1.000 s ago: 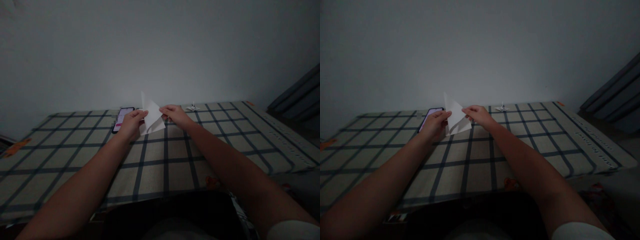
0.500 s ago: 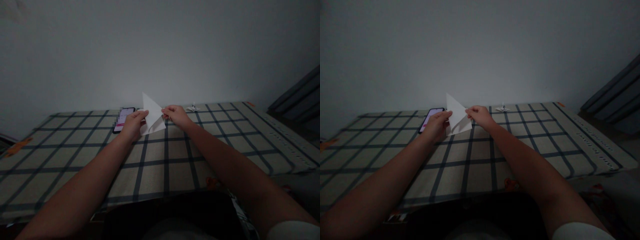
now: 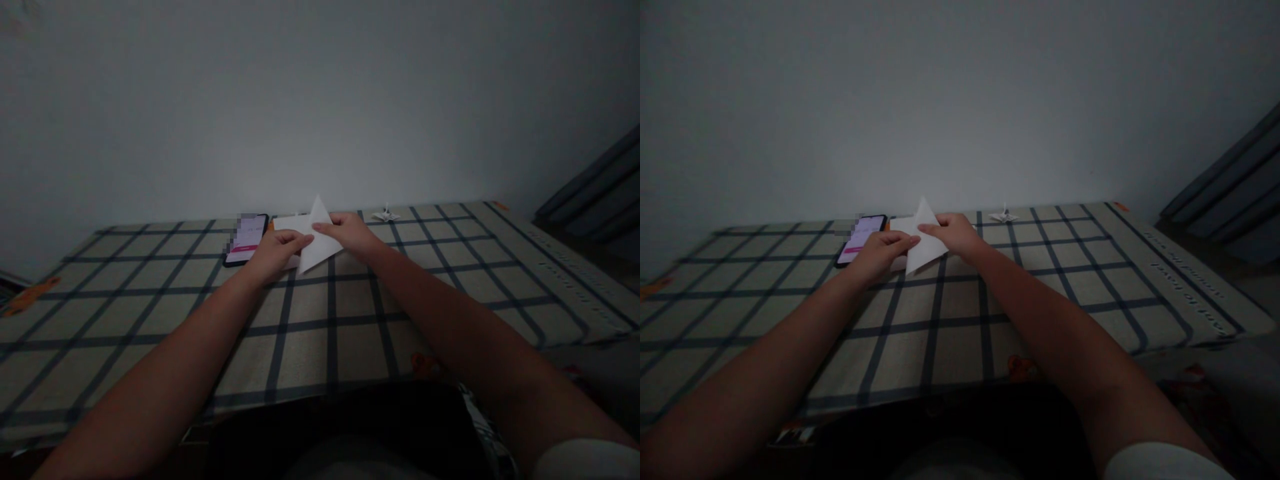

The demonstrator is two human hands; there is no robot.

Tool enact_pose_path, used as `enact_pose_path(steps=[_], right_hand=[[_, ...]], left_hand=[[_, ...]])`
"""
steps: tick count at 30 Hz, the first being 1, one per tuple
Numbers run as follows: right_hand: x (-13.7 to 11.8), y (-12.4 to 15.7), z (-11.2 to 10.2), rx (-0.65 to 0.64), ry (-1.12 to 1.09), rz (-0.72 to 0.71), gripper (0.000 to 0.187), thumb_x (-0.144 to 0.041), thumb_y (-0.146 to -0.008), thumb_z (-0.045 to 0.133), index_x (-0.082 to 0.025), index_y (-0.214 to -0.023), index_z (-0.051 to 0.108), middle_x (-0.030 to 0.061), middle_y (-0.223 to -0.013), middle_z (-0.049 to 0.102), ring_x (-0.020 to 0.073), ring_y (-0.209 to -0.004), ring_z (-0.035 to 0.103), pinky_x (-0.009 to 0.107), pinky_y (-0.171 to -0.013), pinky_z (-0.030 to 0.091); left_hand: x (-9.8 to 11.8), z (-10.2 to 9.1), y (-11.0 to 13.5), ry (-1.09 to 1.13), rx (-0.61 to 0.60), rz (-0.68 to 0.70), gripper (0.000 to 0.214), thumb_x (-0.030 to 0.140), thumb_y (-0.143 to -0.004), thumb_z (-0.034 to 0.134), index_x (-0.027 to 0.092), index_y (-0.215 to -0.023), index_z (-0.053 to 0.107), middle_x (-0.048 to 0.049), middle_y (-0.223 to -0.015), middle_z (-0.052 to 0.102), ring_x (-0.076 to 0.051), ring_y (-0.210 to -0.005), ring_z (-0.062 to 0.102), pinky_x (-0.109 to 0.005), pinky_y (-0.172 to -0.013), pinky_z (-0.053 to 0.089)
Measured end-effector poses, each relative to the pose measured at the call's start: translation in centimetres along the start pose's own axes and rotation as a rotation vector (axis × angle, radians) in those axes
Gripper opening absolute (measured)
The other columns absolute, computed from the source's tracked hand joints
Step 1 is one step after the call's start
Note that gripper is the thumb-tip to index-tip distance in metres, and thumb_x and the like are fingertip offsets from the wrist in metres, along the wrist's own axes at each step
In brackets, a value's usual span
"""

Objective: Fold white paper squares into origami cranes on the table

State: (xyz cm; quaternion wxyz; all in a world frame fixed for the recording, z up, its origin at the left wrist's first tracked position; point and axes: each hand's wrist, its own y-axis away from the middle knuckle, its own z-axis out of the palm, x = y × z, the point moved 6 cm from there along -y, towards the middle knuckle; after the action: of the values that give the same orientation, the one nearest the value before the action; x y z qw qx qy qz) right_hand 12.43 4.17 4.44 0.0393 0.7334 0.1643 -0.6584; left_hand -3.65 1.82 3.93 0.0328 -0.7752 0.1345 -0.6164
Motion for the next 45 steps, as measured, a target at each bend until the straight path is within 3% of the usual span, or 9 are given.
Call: enact_pose_path(steps=[10,13,18,21,23,28,31,38,45], right_hand=[[-1.2,-0.3,-3.5,0.234,-0.091,-0.098,0.032,-0.046,-0.072,0.073,-0.016,-0.077,0.064,0.0044,-0.076,0.064,0.0136,-0.062,0.055,0.025,-0.052,0.040],[-1.0,-0.5,-4.1,0.263,-0.108,-0.101,0.034,-0.047,-0.071,0.073,-0.016,-0.077,0.062,0.0044,-0.076,0.063,0.0143,-0.064,0.056,0.026,-0.053,0.041],[-0.7,-0.9,-6.6,0.443,-0.176,-0.144,0.042,-0.057,-0.073,0.069,-0.018,-0.087,0.059,0.0066,-0.087,0.067,0.0177,-0.076,0.062,0.029,-0.062,0.049],[-0.4,-1.2,-6.5,0.396,-0.247,-0.138,0.042,-0.055,-0.071,0.071,-0.017,-0.087,0.061,0.0068,-0.087,0.068,0.0170,-0.075,0.062,0.029,-0.063,0.050],[-0.2,-1.2,-5.1,0.270,-0.247,-0.104,0.040,-0.052,-0.071,0.073,-0.016,-0.085,0.063,0.0054,-0.081,0.068,0.0150,-0.068,0.060,0.026,-0.059,0.048],[-0.1,-0.2,-0.6,0.002,-0.003,-0.089,0.034,-0.046,-0.074,0.072,-0.013,-0.077,0.066,0.0028,-0.072,0.064,0.0107,-0.058,0.053,0.023,-0.050,0.037],[-0.2,0.0,0.3,-0.032,0.086,-0.128,0.033,-0.046,-0.075,0.070,-0.013,-0.077,0.068,0.0014,-0.069,0.062,0.0102,-0.059,0.051,0.022,-0.051,0.036],[-0.1,-0.5,-0.8,0.010,-0.005,-0.101,0.026,-0.040,-0.080,0.067,-0.015,-0.083,0.071,0.0007,-0.068,0.063,0.0079,-0.056,0.049,0.021,-0.050,0.038],[-0.3,-0.3,0.0,-0.108,-0.064,-0.092,0.020,-0.036,-0.081,0.069,-0.016,-0.081,0.070,0.0018,-0.069,0.065,0.0089,-0.058,0.054,0.022,-0.054,0.042]], left_hand=[[0.0,0.5,0.1,-0.032,-0.119,-0.032,0.033,0.048,-0.073,0.074,0.017,-0.062,0.072,-0.0028,-0.058,0.061,-0.012,-0.054,0.049,-0.025,-0.054,0.033],[-0.2,0.5,0.0,-0.026,-0.128,-0.026,0.032,0.048,-0.073,0.074,0.017,-0.064,0.073,-0.0031,-0.059,0.062,-0.012,-0.055,0.049,-0.025,-0.054,0.033],[-1.2,0.3,-0.4,-0.043,-0.113,-0.055,0.034,0.049,-0.072,0.074,0.016,-0.065,0.072,-0.0037,-0.061,0.063,-0.012,-0.056,0.050,-0.024,-0.054,0.034],[-1.1,-0.6,-0.7,0.043,0.043,-0.030,0.034,0.048,-0.074,0.072,0.016,-0.065,0.068,-0.0024,-0.064,0.062,-0.012,-0.058,0.050,-0.024,-0.056,0.037],[-1.0,-1.1,-0.7,0.118,0.130,-0.026,0.036,0.049,-0.075,0.069,0.016,-0.064,0.065,-0.0018,-0.066,0.062,-0.011,-0.059,0.051,-0.024,-0.058,0.039],[-0.7,-0.1,-0.3,0.153,0.019,-0.027,0.038,0.053,-0.075,0.070,0.016,-0.072,0.067,-0.0025,-0.072,0.064,-0.013,-0.063,0.055,-0.025,-0.061,0.043],[-0.4,0.1,-0.1,0.074,-0.005,0.029,0.032,0.047,-0.072,0.075,0.015,-0.074,0.070,-0.0014,-0.070,0.064,-0.013,-0.064,0.055,-0.025,-0.063,0.043],[-1.3,-2.3,-0.9,0.275,0.278,0.074,0.029,0.042,-0.071,0.077,0.017,-0.069,0.063,0.0020,-0.065,0.059,-0.010,-0.058,0.051,-0.021,-0.056,0.041],[-2.2,-2.4,-1.2,0.307,0.338,0.018,0.032,0.046,-0.070,0.077,0.017,-0.077,0.067,0.0004,-0.073,0.063,-0.012,-0.064,0.055,-0.022,-0.057,0.044]])
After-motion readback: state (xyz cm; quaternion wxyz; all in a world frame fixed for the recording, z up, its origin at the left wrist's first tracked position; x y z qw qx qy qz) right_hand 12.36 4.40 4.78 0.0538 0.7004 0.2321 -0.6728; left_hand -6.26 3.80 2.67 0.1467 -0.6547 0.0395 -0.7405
